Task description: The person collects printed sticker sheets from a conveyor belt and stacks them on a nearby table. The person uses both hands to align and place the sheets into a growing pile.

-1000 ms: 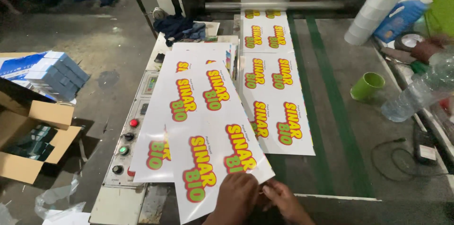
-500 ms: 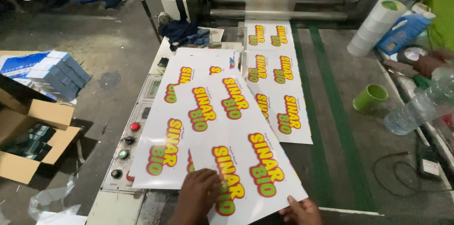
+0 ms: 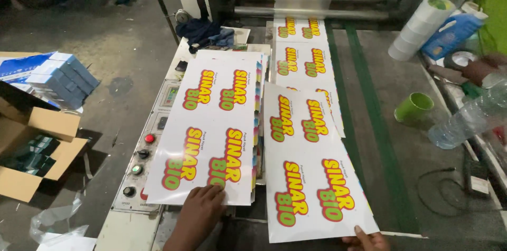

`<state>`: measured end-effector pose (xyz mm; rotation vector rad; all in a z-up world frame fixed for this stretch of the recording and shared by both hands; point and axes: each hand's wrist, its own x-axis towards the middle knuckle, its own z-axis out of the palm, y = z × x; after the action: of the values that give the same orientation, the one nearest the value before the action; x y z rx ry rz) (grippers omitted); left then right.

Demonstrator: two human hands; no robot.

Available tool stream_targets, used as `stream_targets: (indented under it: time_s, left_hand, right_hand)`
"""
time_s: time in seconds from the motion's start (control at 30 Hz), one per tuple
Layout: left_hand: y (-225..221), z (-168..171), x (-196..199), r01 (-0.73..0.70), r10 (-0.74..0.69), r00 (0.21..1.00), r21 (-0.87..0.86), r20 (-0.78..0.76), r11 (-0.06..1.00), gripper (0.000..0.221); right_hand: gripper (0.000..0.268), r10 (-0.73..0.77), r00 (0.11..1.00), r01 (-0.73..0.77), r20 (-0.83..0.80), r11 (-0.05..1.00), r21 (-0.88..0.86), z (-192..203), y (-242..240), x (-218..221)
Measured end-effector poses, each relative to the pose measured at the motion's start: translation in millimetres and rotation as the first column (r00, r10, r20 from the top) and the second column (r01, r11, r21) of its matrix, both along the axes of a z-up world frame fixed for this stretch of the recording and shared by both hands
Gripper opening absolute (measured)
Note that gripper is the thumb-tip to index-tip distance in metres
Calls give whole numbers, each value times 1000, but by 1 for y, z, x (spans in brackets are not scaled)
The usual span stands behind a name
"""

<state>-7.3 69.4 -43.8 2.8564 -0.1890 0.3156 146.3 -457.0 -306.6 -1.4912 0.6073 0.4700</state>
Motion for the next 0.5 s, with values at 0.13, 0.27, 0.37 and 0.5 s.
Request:
stream_targets:
  time_s: [0.13, 0.27, 0.37, 0.5]
  left_hand:
    - [6, 18, 2, -8, 13, 996, -58, 93, 998, 21]
    - [6, 59, 5, -127, 143, 981, -120, 133, 985, 13]
    - [5, 83, 9, -195, 213, 958, -109, 189, 975, 11]
    - [13, 88, 16, -182, 206, 944, -113, 258, 977, 12]
  right_hand:
    - [40, -8, 1000, 9, 20, 1000, -23, -2, -8, -4]
    - [41, -15, 1000, 16, 23, 999, -42, -6, -18, -16]
    - [42, -23, 999, 25, 24, 998, -62, -9, -26, -30]
    - [43, -32, 999, 35, 33, 995, -89, -14, -33, -46]
